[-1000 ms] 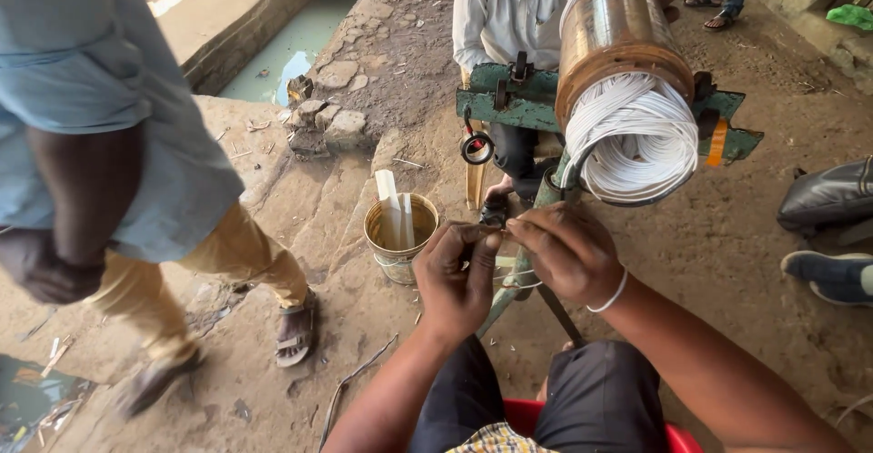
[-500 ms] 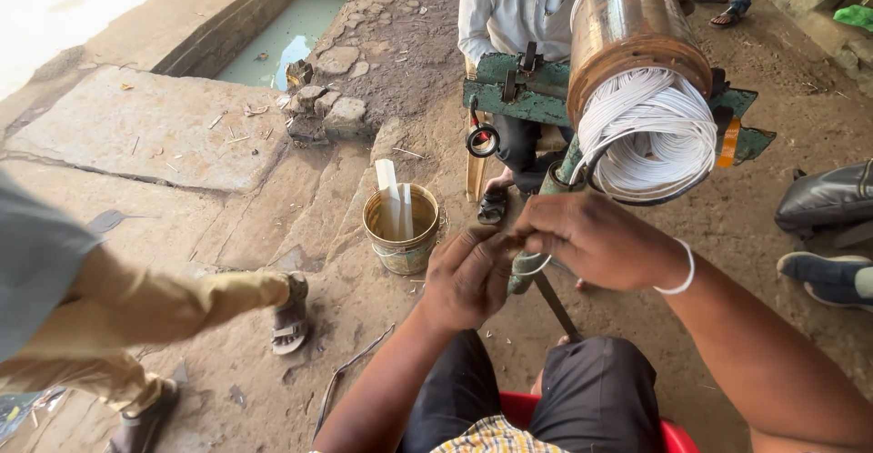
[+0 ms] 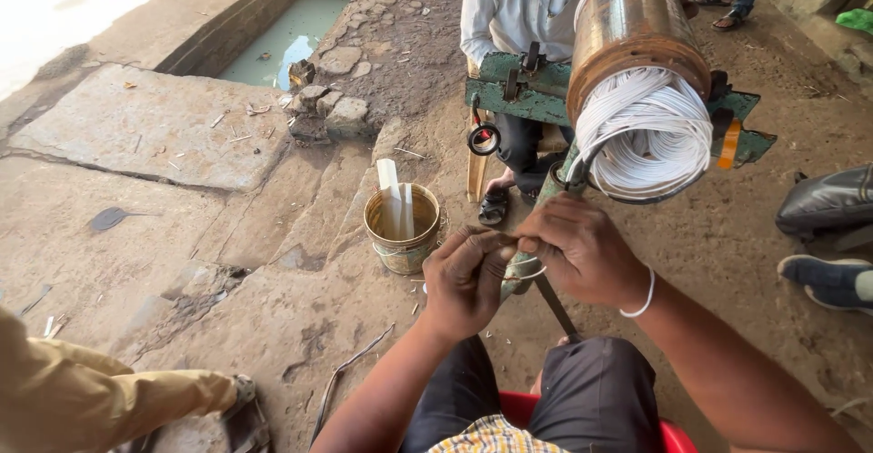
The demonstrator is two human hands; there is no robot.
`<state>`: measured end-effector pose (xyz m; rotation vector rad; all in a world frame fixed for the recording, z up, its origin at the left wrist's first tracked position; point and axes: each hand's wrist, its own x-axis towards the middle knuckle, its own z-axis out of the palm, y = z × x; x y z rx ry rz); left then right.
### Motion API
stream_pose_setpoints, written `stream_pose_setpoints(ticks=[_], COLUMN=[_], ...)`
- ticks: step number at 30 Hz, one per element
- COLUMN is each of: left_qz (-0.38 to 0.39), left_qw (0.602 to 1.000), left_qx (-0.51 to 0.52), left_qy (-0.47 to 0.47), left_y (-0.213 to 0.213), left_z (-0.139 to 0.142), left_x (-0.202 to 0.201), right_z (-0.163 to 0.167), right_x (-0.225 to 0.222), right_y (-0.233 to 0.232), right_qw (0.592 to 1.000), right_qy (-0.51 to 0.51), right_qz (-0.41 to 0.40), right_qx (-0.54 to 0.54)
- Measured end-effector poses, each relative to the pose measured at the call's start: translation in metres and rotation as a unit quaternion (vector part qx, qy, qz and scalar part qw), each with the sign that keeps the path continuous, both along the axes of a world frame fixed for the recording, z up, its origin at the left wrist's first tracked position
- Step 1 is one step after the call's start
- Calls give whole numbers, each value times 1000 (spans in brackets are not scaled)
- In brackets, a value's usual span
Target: The person sits on a red plastic chair and strips insulation from the ends of red and white electrical wires using pliers, pulling the cut insulation off by hand and twisting the exposed wire ends. They work through several wire ends one at a time, holding the wires across their lap.
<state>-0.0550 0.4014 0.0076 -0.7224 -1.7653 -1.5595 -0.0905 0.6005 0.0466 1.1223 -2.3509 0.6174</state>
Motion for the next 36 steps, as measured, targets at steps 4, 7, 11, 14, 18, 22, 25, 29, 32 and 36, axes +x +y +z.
stream_pose_setpoints(ticks=[4, 7, 11, 14, 18, 22, 25, 29, 32, 36], left_qz=[14, 34, 22, 4, 10, -61, -127, -198, -192, -187], left_qw=[999, 995, 998, 976, 981, 994, 989, 976, 977, 974], left_qx=[5, 11, -47, -164, -156, -87, -73, -76, -72, -57], left_qy=[-50, -96, 30, 144, 118, -15, -31, -40, -56, -115], left_y=[3, 0, 10, 24, 9, -5, -10, -11, -6, -2], left_z=[-2, -7, -19, -27, -30, -33, -34, -34, -33, -33], left_x=[4, 1, 1, 1, -10, -12, -17, -26, -29, -30], right_z=[-55, -119, -185, -200, -196, -208, -234, -289, -319, -338], right_x=[35, 46, 8, -39, -32, 42, 111, 187, 223, 209], right_y=[2, -8, -21, -36, -37, 1, 61, 123, 150, 160], right_qw=[979, 973, 970, 958, 976, 967, 917, 690, 586, 529], right_qy=[178, 192, 172, 237, 148, 95, -190, -494, -570, -606], right_qz=[-77, -114, -162, -159, -158, -231, -309, -391, -345, -265], right_qx=[-63, -51, 49, 17, -41, -51, -168, -357, -461, -532])
